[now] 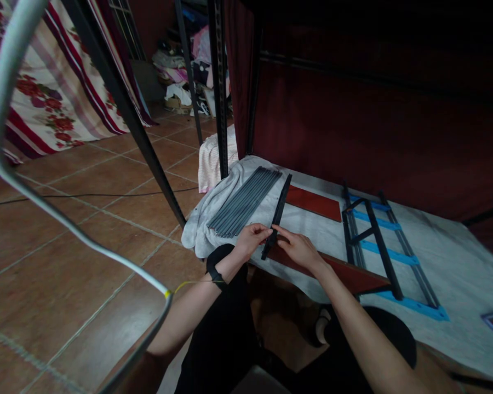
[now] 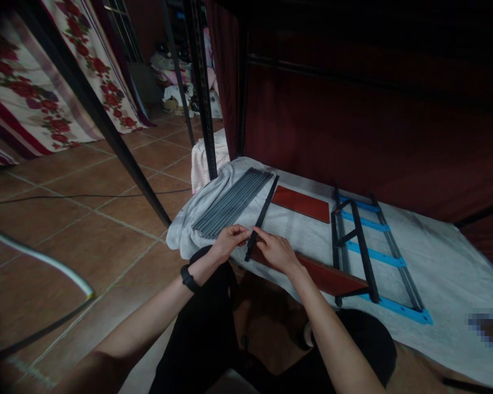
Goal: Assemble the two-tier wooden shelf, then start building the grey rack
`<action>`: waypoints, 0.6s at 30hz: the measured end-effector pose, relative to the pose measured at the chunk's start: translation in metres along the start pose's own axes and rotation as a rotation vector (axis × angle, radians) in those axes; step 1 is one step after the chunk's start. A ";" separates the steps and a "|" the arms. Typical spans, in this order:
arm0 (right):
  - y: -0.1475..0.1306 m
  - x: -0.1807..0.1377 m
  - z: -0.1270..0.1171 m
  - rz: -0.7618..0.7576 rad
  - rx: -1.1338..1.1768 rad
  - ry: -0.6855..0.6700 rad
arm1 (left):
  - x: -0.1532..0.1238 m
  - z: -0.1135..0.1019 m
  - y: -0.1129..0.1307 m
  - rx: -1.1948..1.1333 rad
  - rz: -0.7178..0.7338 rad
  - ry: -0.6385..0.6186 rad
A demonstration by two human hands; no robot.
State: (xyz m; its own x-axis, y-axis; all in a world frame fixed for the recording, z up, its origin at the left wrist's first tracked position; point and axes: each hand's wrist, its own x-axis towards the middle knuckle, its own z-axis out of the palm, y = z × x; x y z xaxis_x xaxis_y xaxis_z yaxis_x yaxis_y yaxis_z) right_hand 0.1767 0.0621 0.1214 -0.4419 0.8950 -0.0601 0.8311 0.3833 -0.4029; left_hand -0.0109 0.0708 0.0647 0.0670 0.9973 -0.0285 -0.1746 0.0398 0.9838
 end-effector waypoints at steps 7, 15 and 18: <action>0.000 0.001 0.001 0.000 0.025 0.002 | -0.001 -0.001 0.005 0.026 0.049 -0.054; 0.000 0.000 0.000 -0.016 0.060 0.009 | -0.007 -0.004 0.010 -0.046 0.018 -0.097; 0.000 0.000 0.000 -0.019 0.059 0.009 | -0.006 -0.004 0.010 0.008 0.001 -0.072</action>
State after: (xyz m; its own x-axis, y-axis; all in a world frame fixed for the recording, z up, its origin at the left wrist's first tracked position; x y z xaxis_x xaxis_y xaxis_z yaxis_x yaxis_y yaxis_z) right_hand 0.1769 0.0628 0.1215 -0.4538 0.8900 -0.0438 0.8013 0.3860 -0.4571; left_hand -0.0171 0.0658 0.0737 0.1370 0.9904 -0.0153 -0.1665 0.0383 0.9853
